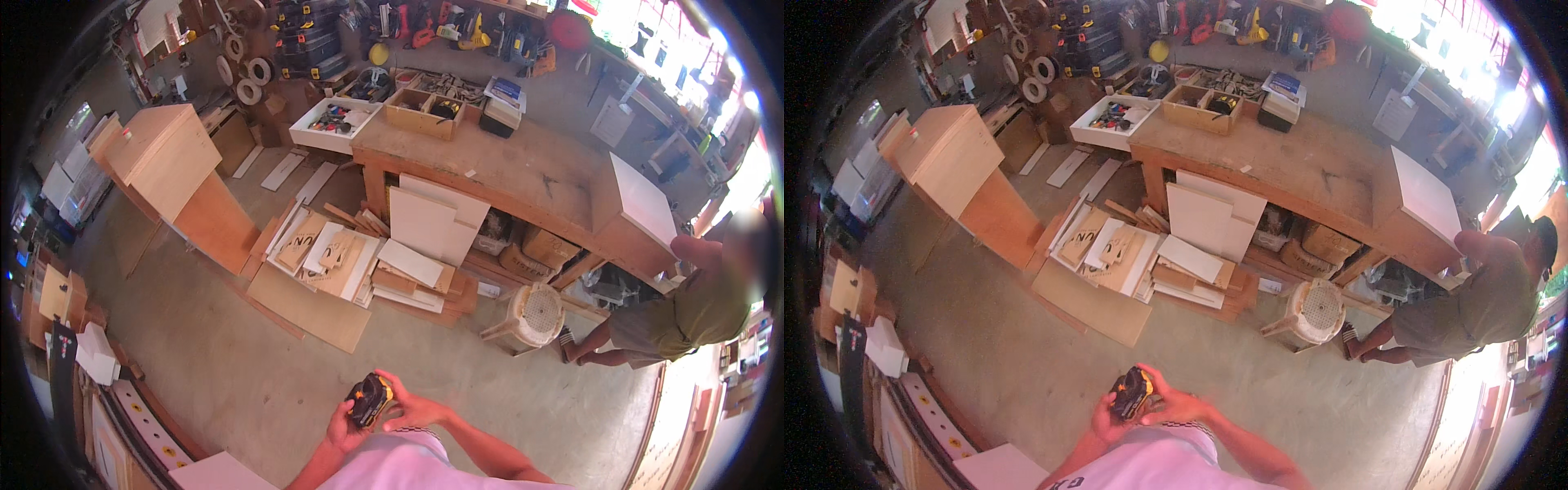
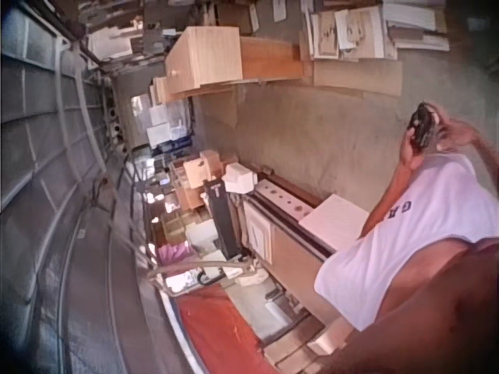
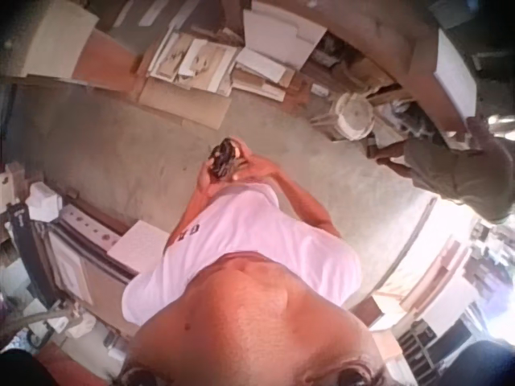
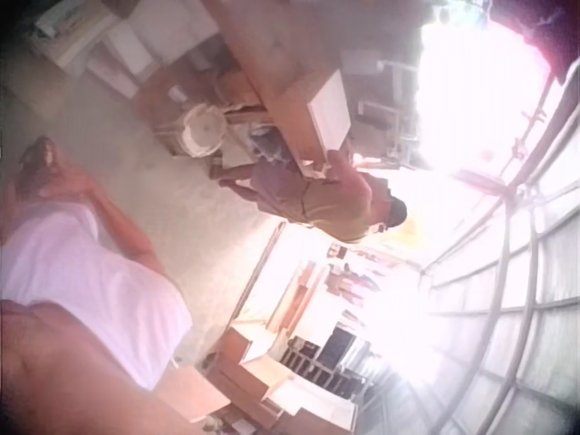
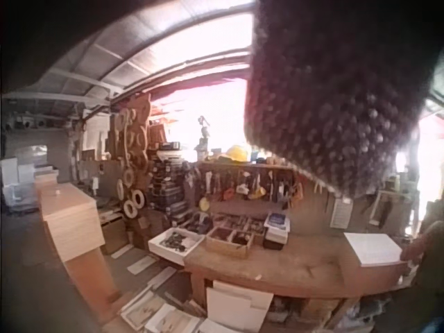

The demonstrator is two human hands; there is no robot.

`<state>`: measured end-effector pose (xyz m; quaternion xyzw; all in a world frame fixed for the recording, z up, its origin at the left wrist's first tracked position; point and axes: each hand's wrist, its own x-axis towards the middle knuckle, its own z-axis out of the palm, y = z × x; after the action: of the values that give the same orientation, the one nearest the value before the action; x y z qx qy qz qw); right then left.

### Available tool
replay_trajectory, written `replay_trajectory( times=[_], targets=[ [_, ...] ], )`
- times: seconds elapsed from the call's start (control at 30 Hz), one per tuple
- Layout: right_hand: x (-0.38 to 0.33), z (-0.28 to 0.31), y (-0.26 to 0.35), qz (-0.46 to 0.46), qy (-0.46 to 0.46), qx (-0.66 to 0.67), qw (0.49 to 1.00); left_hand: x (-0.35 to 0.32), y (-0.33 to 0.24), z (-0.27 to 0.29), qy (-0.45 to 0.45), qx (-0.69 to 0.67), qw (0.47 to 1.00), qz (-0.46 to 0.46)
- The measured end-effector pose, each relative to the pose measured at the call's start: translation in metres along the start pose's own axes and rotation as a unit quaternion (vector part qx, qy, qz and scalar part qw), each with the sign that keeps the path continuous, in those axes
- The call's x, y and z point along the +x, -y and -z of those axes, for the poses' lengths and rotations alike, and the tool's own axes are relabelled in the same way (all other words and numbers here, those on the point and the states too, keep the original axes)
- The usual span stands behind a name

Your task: The person organizes materials on a workbench, then picks up a cordless drill and battery pack. They attach the battery to the drill and place it on a wooden panel. The person then retrieves a charger, plugs it into a wall socket, and connects the battery pack to charge.

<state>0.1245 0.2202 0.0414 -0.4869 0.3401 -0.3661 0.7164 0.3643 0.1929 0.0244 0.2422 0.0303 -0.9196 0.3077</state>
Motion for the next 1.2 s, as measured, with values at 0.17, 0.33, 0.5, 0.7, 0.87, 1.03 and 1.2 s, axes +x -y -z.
replay_trajectory(
  times=[0.17, 0.33, 0.5, 0.7, 0.87, 1.03, 1.2],
  targets=[
    [0.053, -0.009, -0.013, -0.038, -0.143, 0.118, 0.982, 0.038, -0.033, 0.035, -0.003, 0.062, 0.992, 0.107],
    [0.067, 0.024, -0.017, 0.009, -0.300, 0.118, 0.946, 0.104, -0.068, -0.011, -0.009, 0.296, 0.942, 0.161],
    [0.077, 0.045, 0.014, 0.011, -0.464, 0.285, 0.839, 0.169, -0.076, -0.042, 0.013, 0.558, 0.826, 0.084],
    [0.083, 0.091, 0.000, 0.033, -0.496, 0.365, 0.787, 0.232, -0.065, -0.058, 0.028, 0.749, 0.661, -0.031],
    [0.060, 0.166, -0.013, -0.013, -0.482, 0.397, 0.781, 0.283, -0.046, -0.096, 0.062, 0.847, 0.526, -0.042],
    [0.044, 0.229, 0.026, -0.030, -0.502, 0.406, 0.763, 0.325, -0.029, -0.181, 0.074, 0.889, 0.452, -0.016],
    [0.031, 0.288, 0.033, -0.037, -0.456, 0.434, 0.776, 0.362, -0.014, -0.238, 0.109, 0.924, 0.366, 0.010]
  ],
)
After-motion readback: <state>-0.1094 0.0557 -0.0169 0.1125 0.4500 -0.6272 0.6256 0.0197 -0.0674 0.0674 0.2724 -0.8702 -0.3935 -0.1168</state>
